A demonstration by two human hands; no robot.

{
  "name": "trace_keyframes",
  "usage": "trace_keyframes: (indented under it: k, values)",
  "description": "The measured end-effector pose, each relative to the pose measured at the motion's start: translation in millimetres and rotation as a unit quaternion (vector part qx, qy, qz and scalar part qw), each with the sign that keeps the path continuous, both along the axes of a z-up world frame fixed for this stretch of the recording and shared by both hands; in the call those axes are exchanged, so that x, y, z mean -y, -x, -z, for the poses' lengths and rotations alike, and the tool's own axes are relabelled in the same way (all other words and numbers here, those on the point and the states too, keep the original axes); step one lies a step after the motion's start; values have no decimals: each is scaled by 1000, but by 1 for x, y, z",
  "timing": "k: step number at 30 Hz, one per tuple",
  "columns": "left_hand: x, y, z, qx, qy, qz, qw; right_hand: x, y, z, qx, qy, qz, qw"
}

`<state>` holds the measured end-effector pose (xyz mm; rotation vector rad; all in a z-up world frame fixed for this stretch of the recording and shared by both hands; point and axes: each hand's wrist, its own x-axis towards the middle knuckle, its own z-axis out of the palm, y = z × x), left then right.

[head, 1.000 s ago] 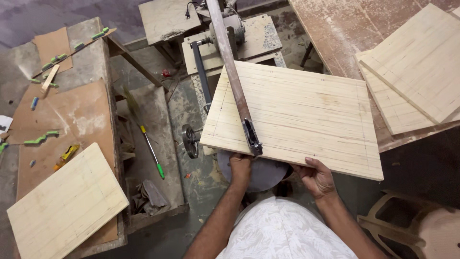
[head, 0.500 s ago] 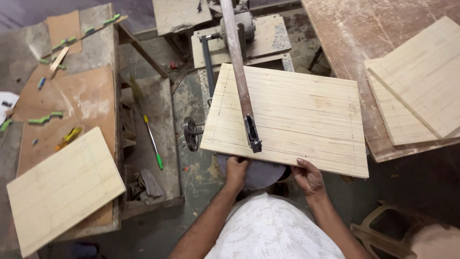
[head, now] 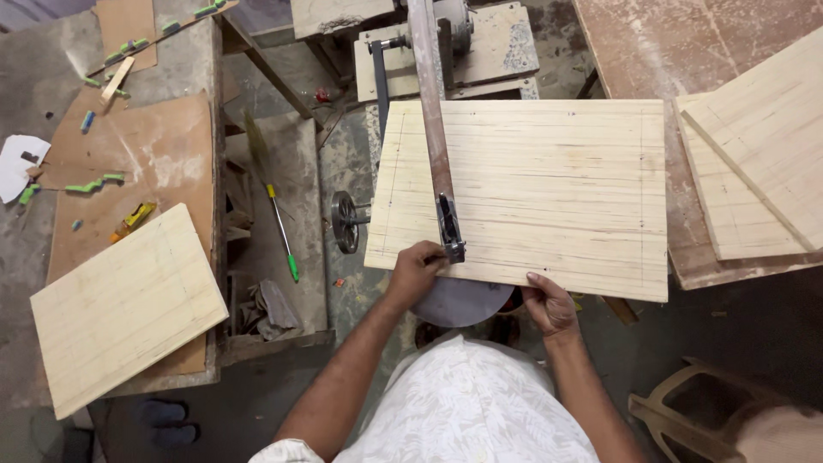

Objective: The person guides and rotates a marked wooden board against a saw blade to cut along lines.

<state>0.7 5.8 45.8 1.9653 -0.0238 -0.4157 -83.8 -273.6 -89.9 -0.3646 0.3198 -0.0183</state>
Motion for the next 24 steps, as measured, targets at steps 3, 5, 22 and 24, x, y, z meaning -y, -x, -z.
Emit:
trace_keyframes:
  k: [3, 5, 22, 24]
  values:
    - [-9, 0, 6, 115, -7, 82, 990, 5, 2, 11, -40, 14, 24, 999]
    - [-8, 0, 13, 118, -11, 77, 990, 9, -2, 19, -45, 59, -12, 997]
    - [-4, 21, -2, 191, 56, 42, 979, -56, -38, -199, 173, 649, -84, 736]
    - [-9, 21, -9, 185, 16, 70, 980, -84, -65, -251, 209, 640, -118, 730]
